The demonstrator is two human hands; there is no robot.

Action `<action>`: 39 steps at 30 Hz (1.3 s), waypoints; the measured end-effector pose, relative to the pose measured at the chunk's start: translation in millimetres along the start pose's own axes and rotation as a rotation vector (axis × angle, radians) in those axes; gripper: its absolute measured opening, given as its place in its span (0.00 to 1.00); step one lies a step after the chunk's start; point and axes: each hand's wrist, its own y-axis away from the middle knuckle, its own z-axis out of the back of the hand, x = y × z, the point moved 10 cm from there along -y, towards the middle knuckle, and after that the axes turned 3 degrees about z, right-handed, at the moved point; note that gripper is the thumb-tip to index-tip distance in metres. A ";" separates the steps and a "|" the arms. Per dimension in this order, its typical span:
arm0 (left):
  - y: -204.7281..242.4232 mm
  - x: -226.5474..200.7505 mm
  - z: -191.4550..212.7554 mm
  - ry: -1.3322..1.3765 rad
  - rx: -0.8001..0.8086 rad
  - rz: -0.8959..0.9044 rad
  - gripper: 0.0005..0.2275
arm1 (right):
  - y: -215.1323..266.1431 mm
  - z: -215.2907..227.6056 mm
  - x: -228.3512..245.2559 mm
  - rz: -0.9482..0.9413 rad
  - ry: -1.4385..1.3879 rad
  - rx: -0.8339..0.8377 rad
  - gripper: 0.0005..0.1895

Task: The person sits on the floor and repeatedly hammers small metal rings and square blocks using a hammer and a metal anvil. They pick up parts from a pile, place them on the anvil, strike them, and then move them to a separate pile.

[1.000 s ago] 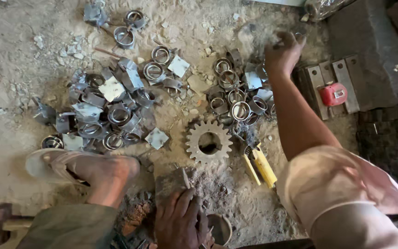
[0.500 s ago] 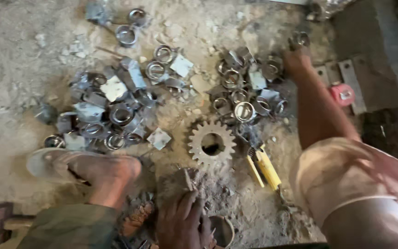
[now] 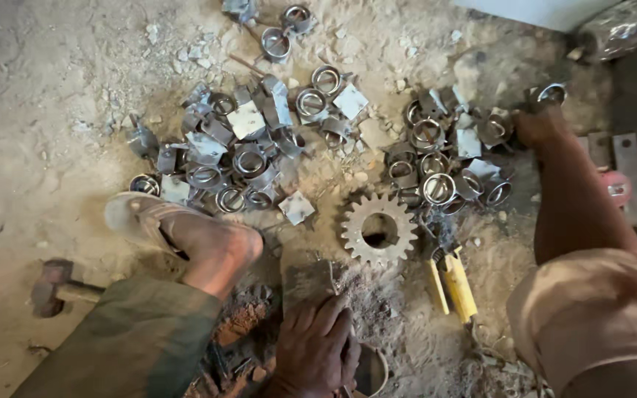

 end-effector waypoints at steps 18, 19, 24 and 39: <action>-0.5 -0.4 -0.1 0.005 0.009 0.041 0.12 | 99.3 148.1 198.9 -0.139 -0.159 -0.403 0.06; -0.3 -0.8 0.8 0.011 0.005 0.039 0.11 | 94.1 142.6 217.0 -0.135 -0.089 -0.262 0.08; -2.0 -5.2 11.8 0.003 -0.085 0.004 0.11 | 70.3 91.3 292.4 -0.251 -0.123 -0.068 0.22; -0.1 -3.7 14.9 0.040 -0.132 -0.010 0.10 | 91.8 70.0 396.0 0.069 -0.421 -0.349 0.08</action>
